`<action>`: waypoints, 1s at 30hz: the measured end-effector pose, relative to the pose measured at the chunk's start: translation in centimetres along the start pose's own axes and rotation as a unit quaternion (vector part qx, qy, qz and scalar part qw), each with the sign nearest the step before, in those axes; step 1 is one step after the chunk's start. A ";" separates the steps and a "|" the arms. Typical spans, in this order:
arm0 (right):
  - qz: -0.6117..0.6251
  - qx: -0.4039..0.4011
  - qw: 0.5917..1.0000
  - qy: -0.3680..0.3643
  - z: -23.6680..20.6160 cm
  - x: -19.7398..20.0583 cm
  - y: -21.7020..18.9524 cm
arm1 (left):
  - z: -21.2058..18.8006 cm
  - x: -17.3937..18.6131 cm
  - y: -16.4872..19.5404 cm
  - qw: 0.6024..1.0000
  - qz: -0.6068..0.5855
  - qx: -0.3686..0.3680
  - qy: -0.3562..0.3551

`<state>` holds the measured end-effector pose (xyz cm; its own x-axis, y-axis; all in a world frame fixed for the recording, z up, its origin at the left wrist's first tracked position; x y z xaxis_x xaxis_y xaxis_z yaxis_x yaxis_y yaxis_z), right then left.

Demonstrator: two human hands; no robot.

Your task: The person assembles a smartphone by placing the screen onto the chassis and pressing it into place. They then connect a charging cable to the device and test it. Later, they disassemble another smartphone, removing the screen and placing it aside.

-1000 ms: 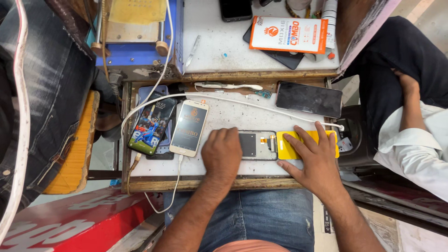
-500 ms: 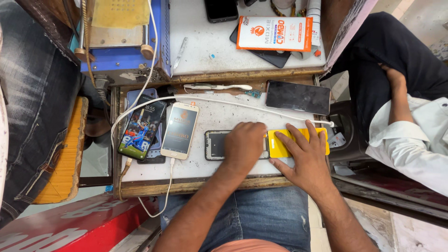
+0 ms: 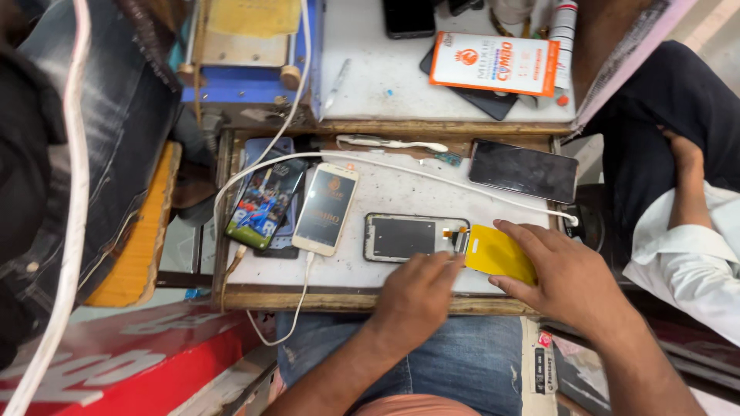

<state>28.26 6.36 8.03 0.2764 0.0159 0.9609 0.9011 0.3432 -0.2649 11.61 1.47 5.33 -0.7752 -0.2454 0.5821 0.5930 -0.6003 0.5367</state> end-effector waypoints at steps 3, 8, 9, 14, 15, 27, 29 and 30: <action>-0.008 -0.064 0.997 -0.038 -0.1 0.4 -0.8 | 0.8 -1.2 2.0 0.999 -0.003 -0.051 0.002; 0.207 -0.124 0.970 -0.017 -0.7 0.0 1.5 | 1.5 -1.2 1.7 0.996 0.017 -0.075 0.045; 0.268 -0.160 0.950 -0.025 -0.8 -0.6 3.1 | 1.5 -1.0 1.2 0.996 0.015 -0.065 0.056; 0.465 -0.128 0.864 0.145 1.5 -1.9 6.7 | 0.7 0.2 -3.6 0.986 -0.054 0.095 0.124; 0.403 -0.092 0.897 0.158 2.0 -2.4 5.9 | 0.5 0.3 -5.2 0.976 -0.090 0.148 0.134; 0.136 -0.028 0.987 0.078 1.3 -6.3 -0.9 | -1.3 -2.6 -13.6 0.835 -0.278 0.475 -0.010; 0.111 -0.041 0.988 0.096 0.8 -6.0 -1.0 | -0.8 -2.2 -13.9 0.843 -0.246 0.477 -0.036; 0.098 -0.047 0.989 0.104 0.5 -5.8 -1.0 | -0.5 -2.0 -14.1 0.847 -0.240 0.472 -0.044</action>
<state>25.62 6.38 2.76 0.5020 -0.1237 0.8560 0.8484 0.2628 -0.4596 4.70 10.03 -3.65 -0.9818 -0.0627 0.1793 0.1561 0.2712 0.9498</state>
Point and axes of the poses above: each hand's wrist, its own z-axis towards the middle knuckle, its own x-axis out of the back of the hand, y = z × x, the point moved 9 cm from there along z, towards the middle knuckle, and after that the axes turned 7 degrees about y, right-handed, at the moved point
